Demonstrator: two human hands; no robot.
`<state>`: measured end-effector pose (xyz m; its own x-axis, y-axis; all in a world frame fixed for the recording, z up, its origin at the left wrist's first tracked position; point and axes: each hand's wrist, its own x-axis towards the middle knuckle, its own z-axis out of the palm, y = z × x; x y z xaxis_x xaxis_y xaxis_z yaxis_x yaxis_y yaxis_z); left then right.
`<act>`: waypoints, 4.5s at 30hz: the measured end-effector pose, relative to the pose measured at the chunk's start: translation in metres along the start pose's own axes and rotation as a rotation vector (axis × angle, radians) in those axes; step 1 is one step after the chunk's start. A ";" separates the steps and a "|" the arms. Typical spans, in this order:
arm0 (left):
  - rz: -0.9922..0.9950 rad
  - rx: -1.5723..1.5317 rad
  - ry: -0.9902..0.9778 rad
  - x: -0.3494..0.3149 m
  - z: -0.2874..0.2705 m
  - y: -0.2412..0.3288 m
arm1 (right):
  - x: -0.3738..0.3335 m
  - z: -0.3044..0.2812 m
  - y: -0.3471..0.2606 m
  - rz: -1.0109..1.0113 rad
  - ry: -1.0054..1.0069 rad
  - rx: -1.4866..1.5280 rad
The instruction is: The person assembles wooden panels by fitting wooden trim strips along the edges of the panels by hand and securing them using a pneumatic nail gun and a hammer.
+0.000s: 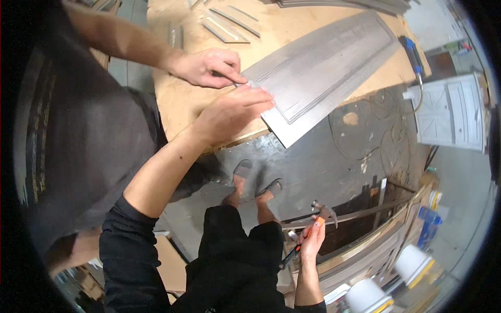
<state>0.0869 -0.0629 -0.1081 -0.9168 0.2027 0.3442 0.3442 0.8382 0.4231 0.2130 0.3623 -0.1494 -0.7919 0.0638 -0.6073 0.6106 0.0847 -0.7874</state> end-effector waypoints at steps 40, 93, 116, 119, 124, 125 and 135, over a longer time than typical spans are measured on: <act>-1.345 -0.263 0.630 0.000 0.129 0.065 | 0.140 -0.136 -0.158 -0.022 -0.079 0.059; -1.732 0.163 0.878 0.117 0.121 0.211 | 0.653 -0.007 -0.551 -1.217 -0.217 -1.139; -1.397 0.044 0.617 0.109 0.138 0.215 | 0.543 -0.023 -0.610 -0.345 -0.712 -0.490; -1.346 -0.017 0.709 0.117 0.132 0.205 | 0.445 0.007 -0.595 -0.209 -0.862 -0.541; -1.310 -0.075 0.701 0.095 0.143 0.204 | 0.385 0.066 -0.537 -0.224 -1.292 -0.808; -1.316 -0.084 0.709 0.096 0.141 0.207 | 0.374 0.075 -0.524 -0.194 -1.342 -0.875; -0.967 0.533 0.492 0.076 0.137 0.184 | 0.280 0.083 -0.446 -0.114 -1.495 -1.137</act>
<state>0.0530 0.1759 -0.1185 -0.5343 -0.7405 0.4076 -0.6740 0.6642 0.3232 -0.2807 0.2598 0.0230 0.2132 -0.7403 -0.6375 -0.2262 0.5974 -0.7694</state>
